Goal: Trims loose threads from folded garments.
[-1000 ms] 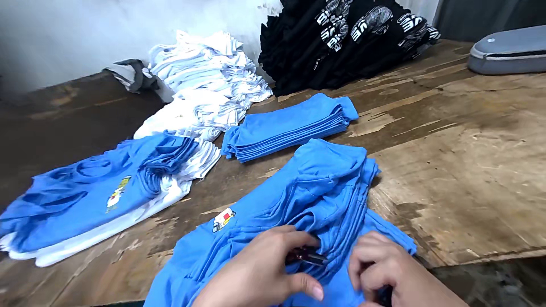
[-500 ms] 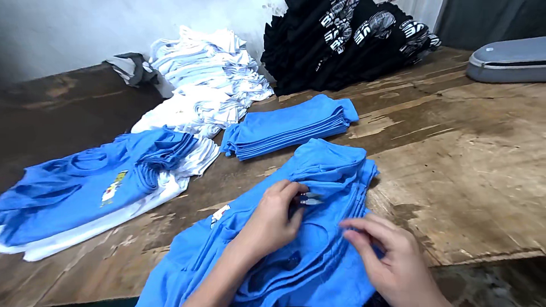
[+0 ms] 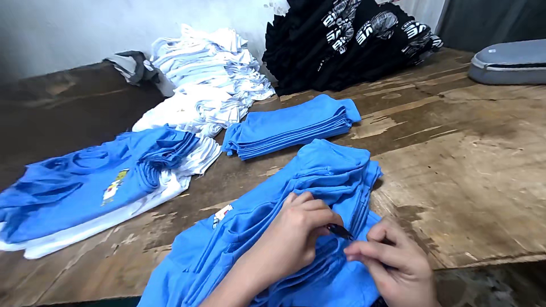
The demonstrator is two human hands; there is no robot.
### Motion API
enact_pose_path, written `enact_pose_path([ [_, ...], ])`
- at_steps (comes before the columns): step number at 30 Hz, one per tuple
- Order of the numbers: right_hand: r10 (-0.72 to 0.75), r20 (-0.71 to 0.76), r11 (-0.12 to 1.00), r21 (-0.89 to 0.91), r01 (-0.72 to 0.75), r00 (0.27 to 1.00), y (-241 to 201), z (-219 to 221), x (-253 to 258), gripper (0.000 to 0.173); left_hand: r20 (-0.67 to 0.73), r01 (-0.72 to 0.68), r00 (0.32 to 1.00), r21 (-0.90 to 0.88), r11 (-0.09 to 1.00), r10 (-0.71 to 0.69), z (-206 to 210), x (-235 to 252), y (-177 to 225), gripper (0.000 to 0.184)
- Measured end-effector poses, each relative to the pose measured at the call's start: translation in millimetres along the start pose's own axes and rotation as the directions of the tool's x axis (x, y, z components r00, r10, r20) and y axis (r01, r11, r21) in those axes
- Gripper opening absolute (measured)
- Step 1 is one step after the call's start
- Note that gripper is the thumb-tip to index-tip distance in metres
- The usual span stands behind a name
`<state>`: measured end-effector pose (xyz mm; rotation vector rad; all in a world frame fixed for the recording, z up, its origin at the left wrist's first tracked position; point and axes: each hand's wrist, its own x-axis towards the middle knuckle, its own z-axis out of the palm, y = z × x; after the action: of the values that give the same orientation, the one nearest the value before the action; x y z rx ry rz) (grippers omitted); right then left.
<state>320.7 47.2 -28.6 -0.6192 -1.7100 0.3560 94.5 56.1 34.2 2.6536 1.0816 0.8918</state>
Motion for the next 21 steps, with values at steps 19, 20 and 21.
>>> enact_pose_path([
  [19,0.217,-0.102,0.883,-0.403,-0.24,0.971,-29.3,43.1,10.3,0.026,0.107,0.225,0.973,-0.198,0.954,-0.207,1.6,4.6,-28.1,0.027],
  [20,0.22,-0.089,0.892,-0.384,-0.237,0.972,-29.4,42.1,9.9,0.028,0.094,0.203,0.978,-0.228,0.952,-0.186,3.0,6.1,-30.6,0.024],
  [21,0.244,-0.063,0.908,-0.335,-0.251,0.968,-29.2,40.2,10.2,0.033,0.087,0.184,0.982,-0.29,0.939,-0.166,1.7,7.2,-33.6,0.019],
])
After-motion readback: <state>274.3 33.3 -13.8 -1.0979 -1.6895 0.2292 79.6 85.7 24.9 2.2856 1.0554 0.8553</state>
